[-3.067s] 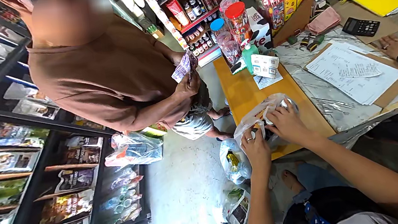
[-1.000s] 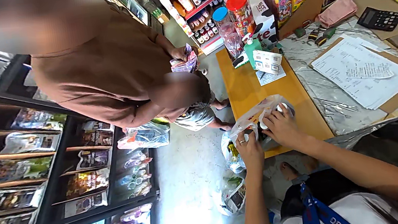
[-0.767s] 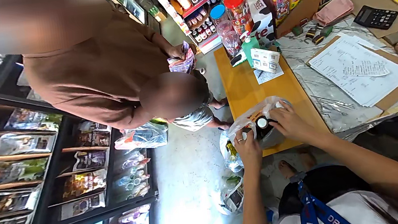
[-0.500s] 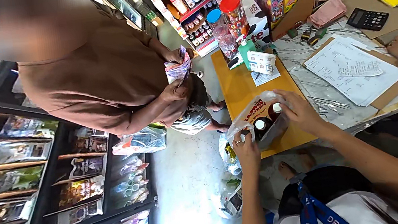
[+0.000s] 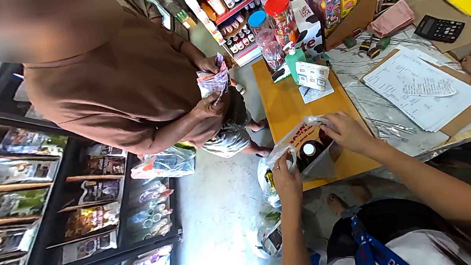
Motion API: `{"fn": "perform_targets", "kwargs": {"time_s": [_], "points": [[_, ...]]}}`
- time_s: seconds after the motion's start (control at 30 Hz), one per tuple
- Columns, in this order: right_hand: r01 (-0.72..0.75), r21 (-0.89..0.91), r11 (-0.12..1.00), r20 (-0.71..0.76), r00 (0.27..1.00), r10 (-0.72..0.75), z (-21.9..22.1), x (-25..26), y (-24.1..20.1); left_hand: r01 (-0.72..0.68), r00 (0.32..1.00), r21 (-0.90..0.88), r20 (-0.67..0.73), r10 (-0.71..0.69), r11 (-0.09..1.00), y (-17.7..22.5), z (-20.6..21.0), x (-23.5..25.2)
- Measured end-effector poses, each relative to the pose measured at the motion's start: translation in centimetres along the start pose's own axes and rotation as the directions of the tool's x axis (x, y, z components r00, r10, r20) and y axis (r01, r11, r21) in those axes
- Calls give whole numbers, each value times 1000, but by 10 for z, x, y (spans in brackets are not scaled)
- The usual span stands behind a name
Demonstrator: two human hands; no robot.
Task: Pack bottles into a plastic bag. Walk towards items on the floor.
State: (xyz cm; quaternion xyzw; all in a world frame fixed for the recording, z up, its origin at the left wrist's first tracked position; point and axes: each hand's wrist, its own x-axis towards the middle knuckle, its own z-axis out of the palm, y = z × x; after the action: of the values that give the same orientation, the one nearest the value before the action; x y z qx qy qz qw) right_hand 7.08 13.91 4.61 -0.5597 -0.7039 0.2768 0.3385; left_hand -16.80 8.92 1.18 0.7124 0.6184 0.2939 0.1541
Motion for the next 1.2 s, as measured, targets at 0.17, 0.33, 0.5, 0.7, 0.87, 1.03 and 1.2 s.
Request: {"fn": "perform_targets", "kwargs": {"time_s": [0.17,0.33,0.5,0.7,0.87,1.03,1.2], "points": [[-4,-41,999,103,995,8,20,5,8,134,991,-15,24,-133,991,3,2,0],[36,-83,996,93,995,-28,29,3,11,137,988,23,70,-139,990,3,-2,1],[52,-78,996,93,995,-44,29,3,13,45,998,133,27,-49,990,3,-2,0],[34,-72,997,76,997,-28,31,2,14,67,996,129,44,-73,989,4,-5,2],[-44,-31,999,129,990,47,18,6,10,152,981,-23,121,-148,988,6,-14,3],[-74,124,989,107,992,61,1,12,9,33,994,-369,-83,-68,929,16,-39,12],[77,372,925,-118,992,-35,-23,11,-8,7,980,-631,-151,-131,776,27,-53,13]]}}
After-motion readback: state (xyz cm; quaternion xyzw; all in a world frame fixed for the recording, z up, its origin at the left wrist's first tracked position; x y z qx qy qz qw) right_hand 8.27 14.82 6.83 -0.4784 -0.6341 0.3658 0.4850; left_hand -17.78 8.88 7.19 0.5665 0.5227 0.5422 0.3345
